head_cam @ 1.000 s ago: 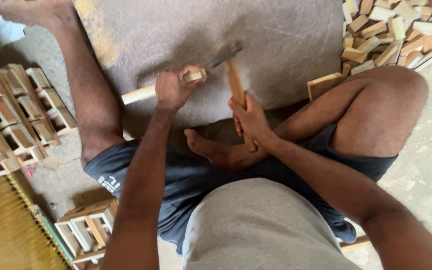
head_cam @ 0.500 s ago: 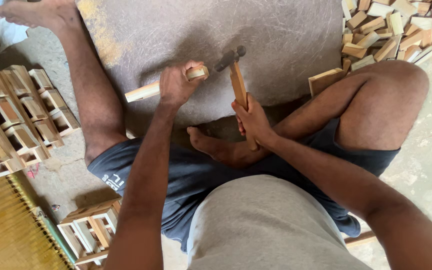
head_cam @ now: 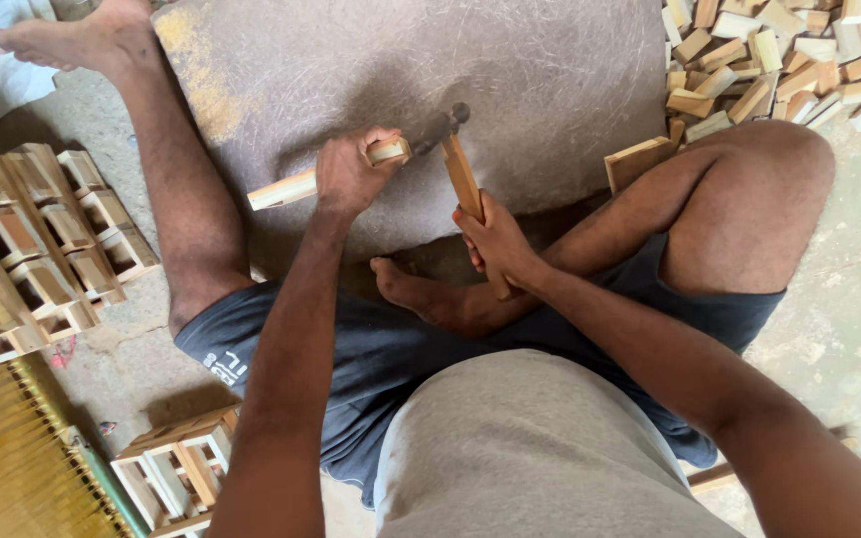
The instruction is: The person sits on the floor and uses a hammer to tap small wooden pieces into a larger wooden frame. They repeatedly pick up pieces, align them, and hammer them into place, then set the assembled frame aside.
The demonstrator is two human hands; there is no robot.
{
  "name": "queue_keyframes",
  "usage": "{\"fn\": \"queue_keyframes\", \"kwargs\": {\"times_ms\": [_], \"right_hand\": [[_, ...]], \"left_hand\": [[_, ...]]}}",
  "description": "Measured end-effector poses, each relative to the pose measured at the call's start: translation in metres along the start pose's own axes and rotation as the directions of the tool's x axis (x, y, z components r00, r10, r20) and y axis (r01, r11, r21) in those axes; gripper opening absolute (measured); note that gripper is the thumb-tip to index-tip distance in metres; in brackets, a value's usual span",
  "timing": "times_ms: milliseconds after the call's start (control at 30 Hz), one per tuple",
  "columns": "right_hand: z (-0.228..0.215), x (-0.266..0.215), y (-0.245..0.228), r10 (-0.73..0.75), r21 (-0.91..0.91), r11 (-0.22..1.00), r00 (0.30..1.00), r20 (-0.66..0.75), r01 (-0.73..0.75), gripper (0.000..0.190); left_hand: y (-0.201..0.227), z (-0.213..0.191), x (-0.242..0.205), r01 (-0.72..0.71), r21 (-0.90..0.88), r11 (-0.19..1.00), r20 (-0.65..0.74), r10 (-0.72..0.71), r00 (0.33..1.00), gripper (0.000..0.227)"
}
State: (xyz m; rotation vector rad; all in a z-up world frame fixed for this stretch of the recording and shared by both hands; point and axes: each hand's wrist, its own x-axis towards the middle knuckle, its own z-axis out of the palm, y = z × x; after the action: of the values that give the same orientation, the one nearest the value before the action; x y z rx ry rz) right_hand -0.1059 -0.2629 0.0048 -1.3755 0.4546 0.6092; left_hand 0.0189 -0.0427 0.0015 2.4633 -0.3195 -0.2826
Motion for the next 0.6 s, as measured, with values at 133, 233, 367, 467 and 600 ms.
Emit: {"fn": "queue_keyframes", "kwargs": {"times_ms": [133, 233, 367, 467, 600], "right_hand": [[-0.001, -0.012, -0.014, -0.115, -0.181, 0.977, 0.993, -0.001, 0.113, 0.021], [-0.013, -0.033, -0.028, -0.531, -0.403, 0.776, 0.848, -0.002, 0.485, 0.021], [-0.023, -0.058, -0.03, -0.827, -0.376, 0.446, 0.534, 0.172, 0.812, 0.007], [-0.025, -0.036, -0.046, -0.891, -0.518, 0.089, 0.301, 0.34, 0.851, 0.017], [-0.019, -0.007, -0.05, -0.298, -0.839, 0.477, 0.946, 0.124, 0.26, 0.028]], "left_hand": [[0.003, -0.002, -0.001, 0.106, 0.054, 0.993, 0.059, -0.11, 0.992, 0.029], [0.005, 0.0, 0.006, -0.002, 0.066, 0.998, 0.018, 0.0, 1.0, 0.033], [-0.008, 0.001, -0.016, -0.055, 0.115, 0.992, -0.008, 0.057, 0.998, 0.063], [-0.006, 0.001, 0.002, -0.05, 0.072, 0.996, -0.024, 0.052, 0.998, 0.091], [-0.01, 0.007, 0.004, 0.035, 0.086, 0.996, 0.057, -0.04, 0.998, 0.11]]}}
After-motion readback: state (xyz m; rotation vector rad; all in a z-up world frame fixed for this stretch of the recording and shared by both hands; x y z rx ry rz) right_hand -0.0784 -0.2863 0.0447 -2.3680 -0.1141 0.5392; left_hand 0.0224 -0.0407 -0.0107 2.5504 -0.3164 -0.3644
